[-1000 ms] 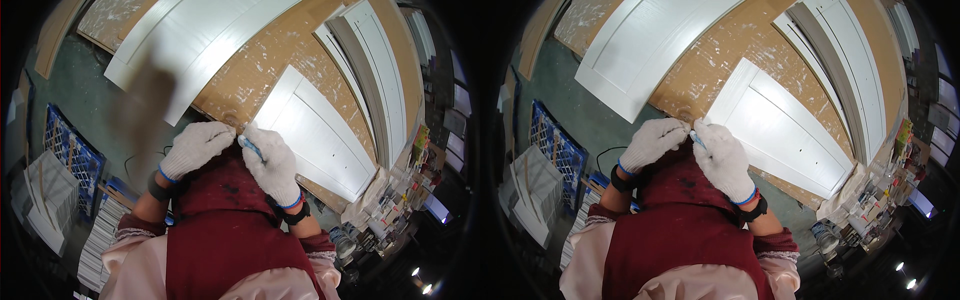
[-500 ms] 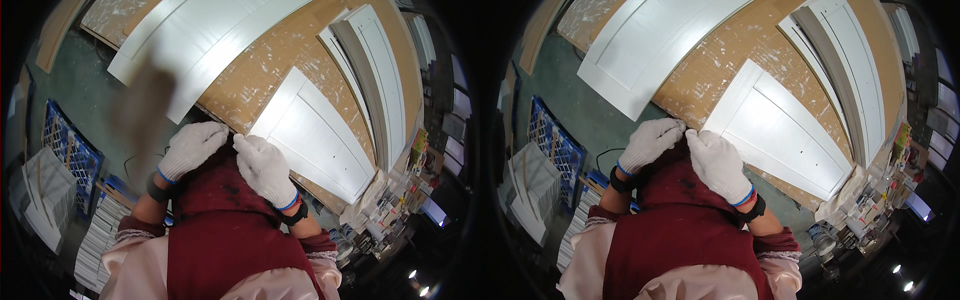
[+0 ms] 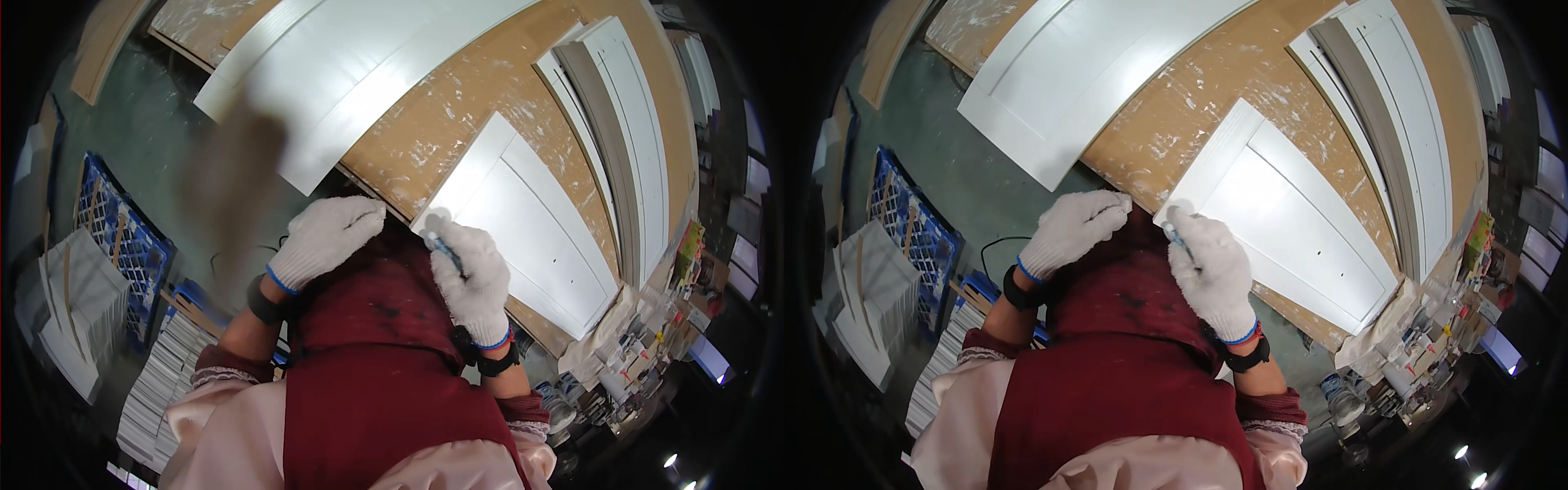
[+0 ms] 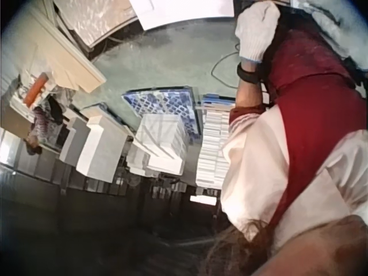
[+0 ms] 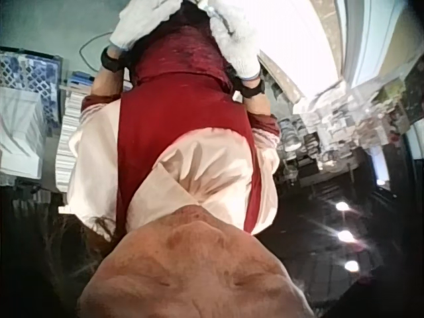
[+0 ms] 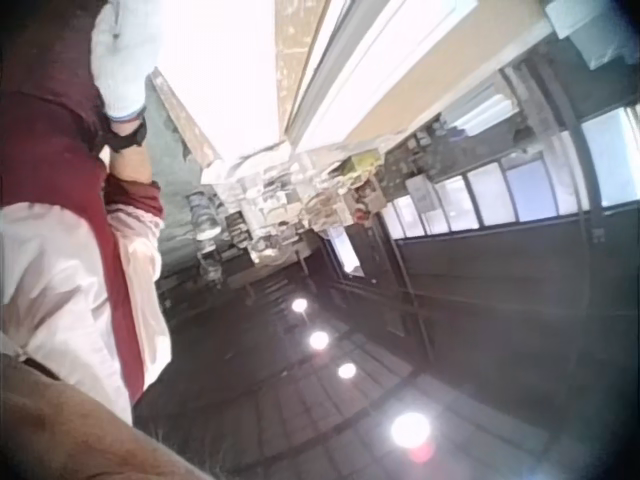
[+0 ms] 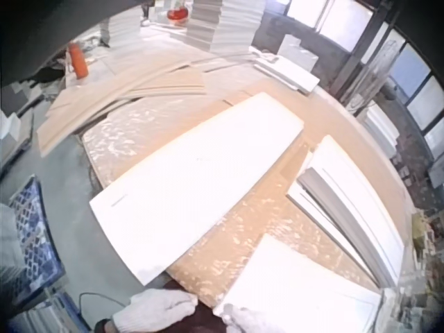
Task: The person sands the edges and surfaces of white wooden panels using a sanding block. They repeatedly flip the panels over and wipe them with a cloth to remove dust, working methodically on each piece on a workbench.
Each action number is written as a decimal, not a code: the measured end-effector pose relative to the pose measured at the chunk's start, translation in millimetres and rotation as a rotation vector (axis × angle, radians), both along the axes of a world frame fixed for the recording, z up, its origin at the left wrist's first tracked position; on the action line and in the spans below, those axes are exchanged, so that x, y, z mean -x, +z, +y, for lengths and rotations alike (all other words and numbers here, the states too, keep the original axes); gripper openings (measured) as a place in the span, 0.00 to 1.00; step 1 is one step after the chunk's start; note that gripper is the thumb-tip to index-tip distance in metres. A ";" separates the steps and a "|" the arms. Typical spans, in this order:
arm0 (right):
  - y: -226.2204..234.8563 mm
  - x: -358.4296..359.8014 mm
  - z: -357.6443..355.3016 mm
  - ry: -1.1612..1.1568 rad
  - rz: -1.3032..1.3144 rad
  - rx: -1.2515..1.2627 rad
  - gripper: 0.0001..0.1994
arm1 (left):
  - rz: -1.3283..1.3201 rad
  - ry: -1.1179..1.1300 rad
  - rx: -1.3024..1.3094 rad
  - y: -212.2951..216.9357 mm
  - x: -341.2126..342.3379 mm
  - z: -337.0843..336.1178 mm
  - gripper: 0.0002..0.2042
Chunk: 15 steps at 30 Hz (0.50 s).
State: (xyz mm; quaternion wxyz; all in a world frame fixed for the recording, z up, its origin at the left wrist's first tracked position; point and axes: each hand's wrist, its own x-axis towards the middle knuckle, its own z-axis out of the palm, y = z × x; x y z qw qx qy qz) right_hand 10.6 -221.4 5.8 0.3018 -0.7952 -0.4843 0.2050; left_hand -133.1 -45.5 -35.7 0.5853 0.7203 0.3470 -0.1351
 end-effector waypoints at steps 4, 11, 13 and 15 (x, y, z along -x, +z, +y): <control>-1.5 4.4 5.0 -0.026 -0.037 -0.047 0.22 | -0.036 0.000 -0.030 -2.3 1.2 -2.8 0.17; -14.0 6.1 23.9 0.167 -0.157 0.012 0.21 | 0.077 -0.075 -0.047 4.5 -1.0 -1.5 0.18; -5.2 6.7 19.7 0.207 -0.029 0.163 0.23 | 0.104 -0.080 -0.050 5.4 -1.1 -0.6 0.17; 1.8 8.0 7.7 0.229 0.048 0.229 0.23 | 0.020 -0.013 -0.010 -1.6 4.9 -0.9 0.18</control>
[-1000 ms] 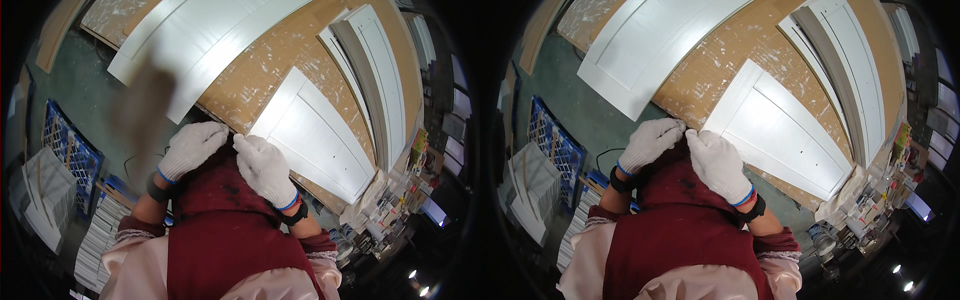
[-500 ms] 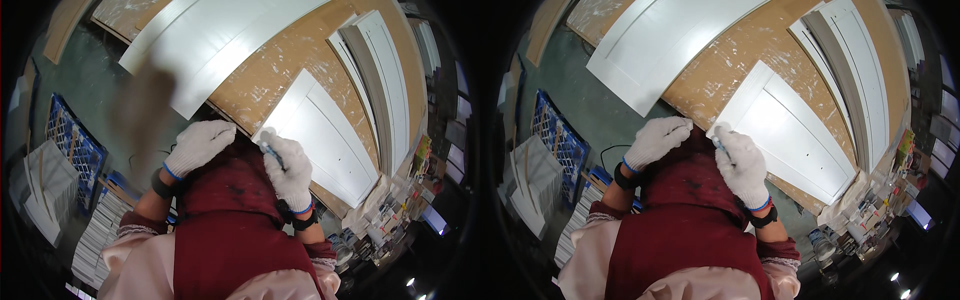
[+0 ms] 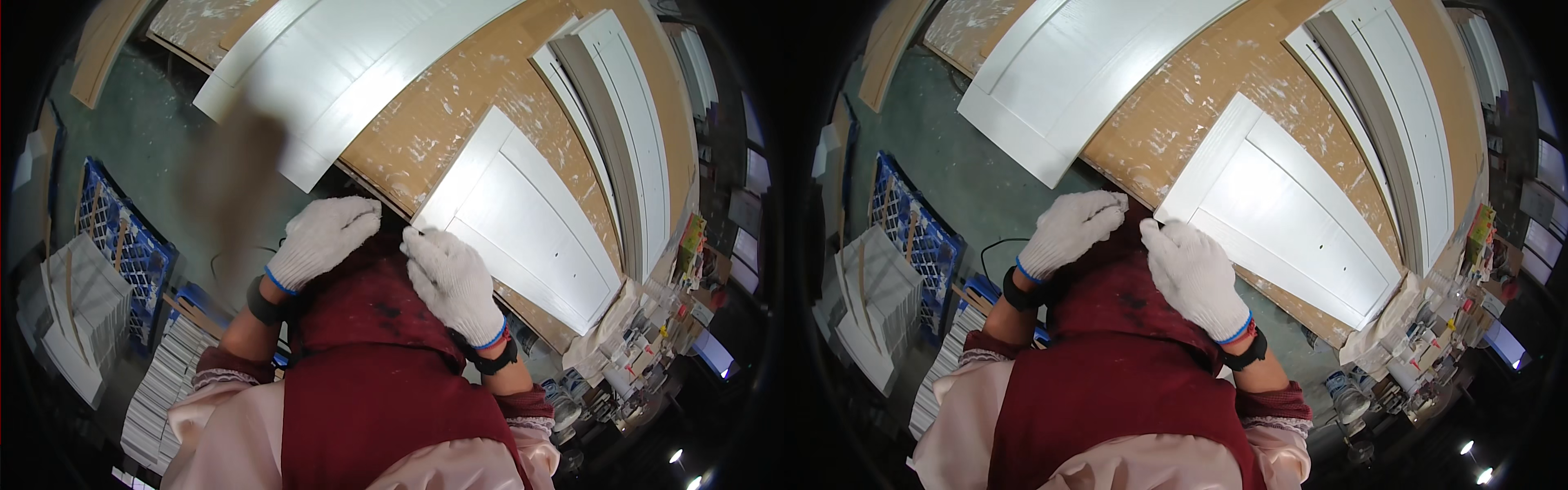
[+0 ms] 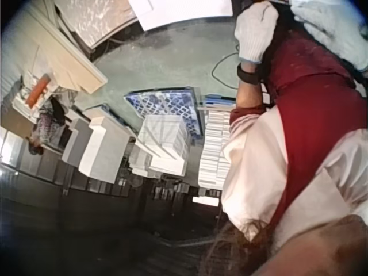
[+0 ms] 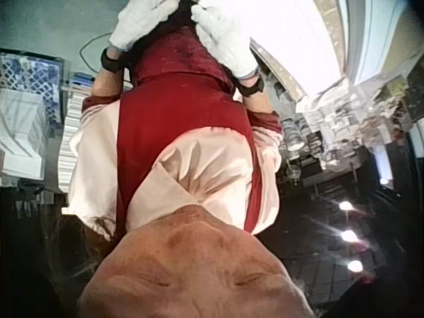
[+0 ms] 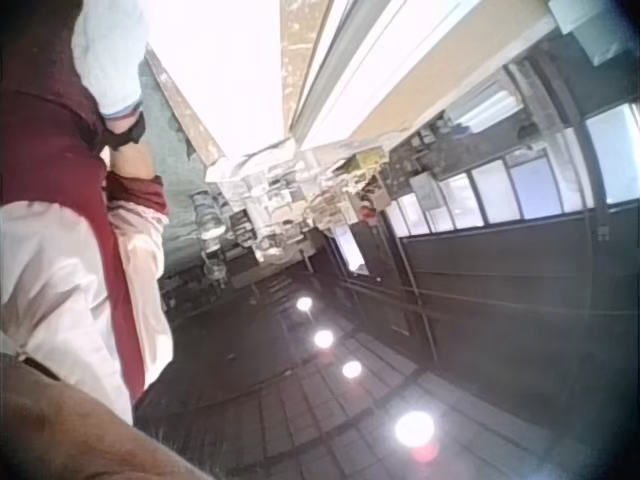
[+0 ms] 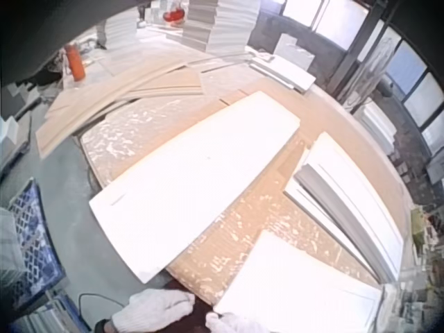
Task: The person sands the edges and surfaces of white wooden panels using a sanding block. They repeatedly flip the panels over and wipe them with a cloth to remove dust, working methodically on each piece on a workbench.
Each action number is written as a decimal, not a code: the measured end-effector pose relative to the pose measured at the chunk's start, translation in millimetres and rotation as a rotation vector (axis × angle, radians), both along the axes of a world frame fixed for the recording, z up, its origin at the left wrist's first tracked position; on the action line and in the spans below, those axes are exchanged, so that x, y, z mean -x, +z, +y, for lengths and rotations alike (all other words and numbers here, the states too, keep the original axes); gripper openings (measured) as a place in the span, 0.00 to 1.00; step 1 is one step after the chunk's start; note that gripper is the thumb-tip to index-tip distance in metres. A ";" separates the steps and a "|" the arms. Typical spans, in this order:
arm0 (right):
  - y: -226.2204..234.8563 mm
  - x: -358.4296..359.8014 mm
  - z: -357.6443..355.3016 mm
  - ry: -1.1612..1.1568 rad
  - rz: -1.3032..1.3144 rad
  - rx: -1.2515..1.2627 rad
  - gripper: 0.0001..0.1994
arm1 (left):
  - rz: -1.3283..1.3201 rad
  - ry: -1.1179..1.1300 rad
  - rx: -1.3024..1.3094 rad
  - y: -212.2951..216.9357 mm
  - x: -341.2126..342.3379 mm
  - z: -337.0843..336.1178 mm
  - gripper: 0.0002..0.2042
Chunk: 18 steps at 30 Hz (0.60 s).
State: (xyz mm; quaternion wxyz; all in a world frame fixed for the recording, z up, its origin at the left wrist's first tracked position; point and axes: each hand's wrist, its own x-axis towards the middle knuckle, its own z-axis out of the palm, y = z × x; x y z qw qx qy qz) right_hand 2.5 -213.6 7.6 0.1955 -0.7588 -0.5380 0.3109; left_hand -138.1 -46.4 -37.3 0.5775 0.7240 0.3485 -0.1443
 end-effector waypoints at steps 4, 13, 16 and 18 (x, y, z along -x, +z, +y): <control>-4.7 -0.4 -35.6 -0.077 0.030 -0.058 0.20 | -0.015 0.030 0.051 2.2 -0.1 2.7 0.20; -0.9 -2.4 -107.0 -0.568 0.025 0.005 0.17 | -0.175 0.072 -0.021 22.3 -21.8 -5.9 0.12; -4.5 8.6 -135.7 -0.778 0.093 0.026 0.16 | -0.188 0.029 -0.239 38.4 -37.5 -12.8 0.09; -11.5 13.6 -153.3 -0.908 0.202 -0.003 0.15 | -0.198 0.042 -0.278 39.6 -44.5 -19.9 0.09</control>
